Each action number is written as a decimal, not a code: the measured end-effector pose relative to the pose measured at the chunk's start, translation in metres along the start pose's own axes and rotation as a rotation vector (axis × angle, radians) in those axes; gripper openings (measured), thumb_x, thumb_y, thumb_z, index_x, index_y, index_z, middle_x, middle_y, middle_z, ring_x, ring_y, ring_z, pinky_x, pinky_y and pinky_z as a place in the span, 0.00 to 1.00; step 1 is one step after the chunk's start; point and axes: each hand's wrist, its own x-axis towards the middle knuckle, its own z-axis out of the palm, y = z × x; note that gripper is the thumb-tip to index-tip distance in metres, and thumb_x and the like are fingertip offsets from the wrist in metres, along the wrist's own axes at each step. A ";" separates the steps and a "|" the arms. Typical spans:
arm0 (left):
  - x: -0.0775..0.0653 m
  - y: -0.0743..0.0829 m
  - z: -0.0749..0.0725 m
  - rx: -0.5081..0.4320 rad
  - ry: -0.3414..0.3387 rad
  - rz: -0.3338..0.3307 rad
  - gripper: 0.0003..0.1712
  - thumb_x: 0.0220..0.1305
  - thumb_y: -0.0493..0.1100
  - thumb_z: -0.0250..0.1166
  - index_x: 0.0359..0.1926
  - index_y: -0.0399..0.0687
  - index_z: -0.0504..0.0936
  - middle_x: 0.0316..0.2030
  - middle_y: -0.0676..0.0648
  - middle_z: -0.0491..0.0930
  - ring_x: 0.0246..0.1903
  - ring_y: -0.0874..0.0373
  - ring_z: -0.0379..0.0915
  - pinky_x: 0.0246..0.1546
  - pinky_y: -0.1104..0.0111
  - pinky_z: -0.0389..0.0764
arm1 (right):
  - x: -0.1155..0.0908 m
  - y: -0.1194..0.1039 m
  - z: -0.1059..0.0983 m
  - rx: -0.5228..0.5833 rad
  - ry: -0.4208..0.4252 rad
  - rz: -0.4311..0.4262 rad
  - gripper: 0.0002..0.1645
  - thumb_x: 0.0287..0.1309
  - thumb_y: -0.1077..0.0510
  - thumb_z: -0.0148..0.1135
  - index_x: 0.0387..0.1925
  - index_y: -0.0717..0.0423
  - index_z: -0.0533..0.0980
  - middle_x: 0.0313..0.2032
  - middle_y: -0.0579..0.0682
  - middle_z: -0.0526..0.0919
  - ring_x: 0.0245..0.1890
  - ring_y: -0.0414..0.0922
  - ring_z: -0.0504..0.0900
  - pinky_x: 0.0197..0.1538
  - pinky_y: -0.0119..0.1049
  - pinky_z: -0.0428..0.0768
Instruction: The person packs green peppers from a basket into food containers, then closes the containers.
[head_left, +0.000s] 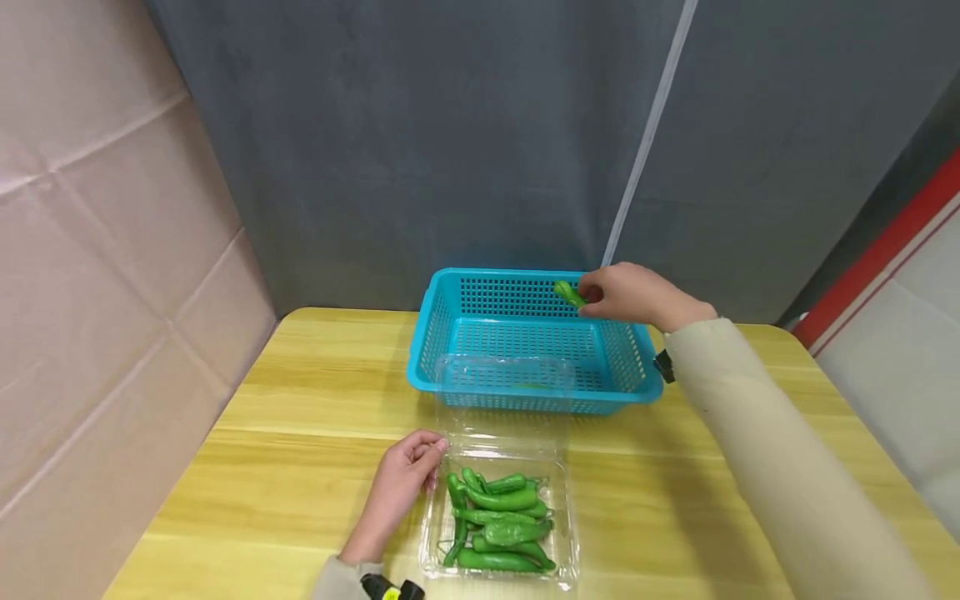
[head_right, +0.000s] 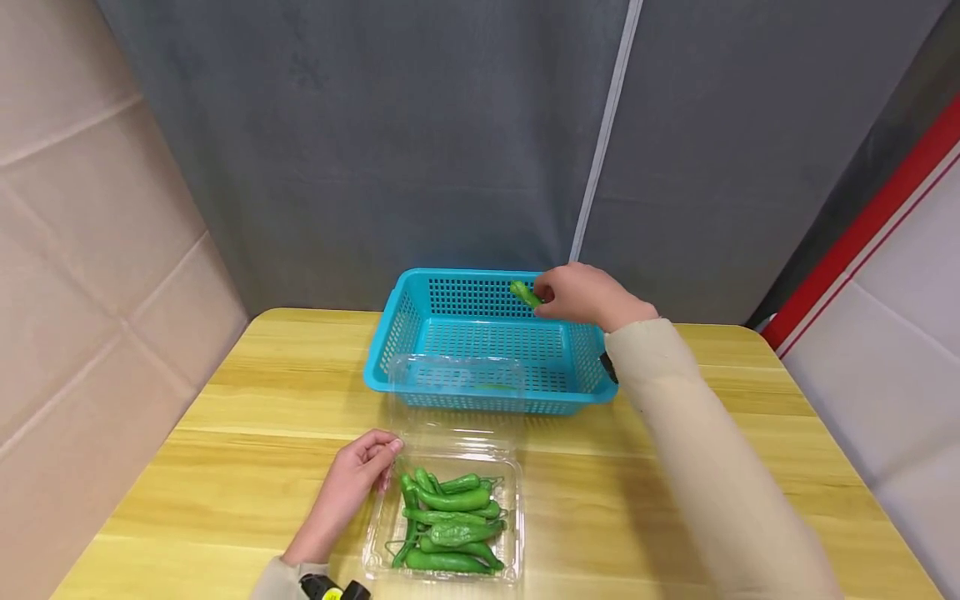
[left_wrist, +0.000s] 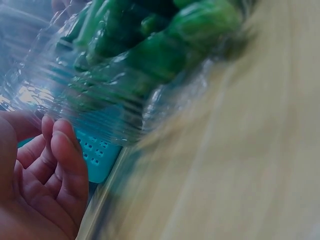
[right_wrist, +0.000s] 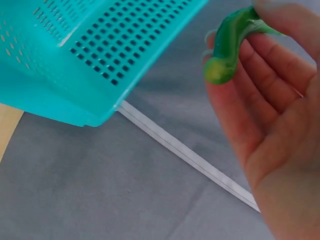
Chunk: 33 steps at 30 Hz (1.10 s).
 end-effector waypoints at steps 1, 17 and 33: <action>0.000 0.001 0.000 0.001 0.001 0.000 0.15 0.56 0.53 0.61 0.38 0.49 0.78 0.20 0.43 0.74 0.15 0.58 0.68 0.14 0.68 0.74 | -0.004 -0.001 -0.001 0.002 0.012 -0.006 0.09 0.54 0.49 0.60 0.31 0.49 0.73 0.22 0.45 0.70 0.23 0.42 0.66 0.29 0.36 0.65; -0.003 0.009 0.001 -0.024 0.025 0.013 0.14 0.57 0.50 0.61 0.38 0.44 0.78 0.18 0.43 0.72 0.14 0.58 0.66 0.13 0.68 0.72 | -0.054 -0.073 0.008 -0.013 0.184 -0.240 0.13 0.52 0.50 0.63 0.38 0.49 0.77 0.28 0.36 0.74 0.25 0.33 0.71 0.29 0.29 0.72; 0.002 -0.001 0.001 -0.013 0.020 0.003 0.19 0.56 0.54 0.61 0.38 0.44 0.78 0.17 0.45 0.72 0.14 0.58 0.67 0.13 0.68 0.72 | -0.085 -0.113 0.069 0.070 0.210 -0.353 0.12 0.50 0.48 0.63 0.37 0.47 0.77 0.29 0.35 0.75 0.27 0.32 0.73 0.30 0.25 0.74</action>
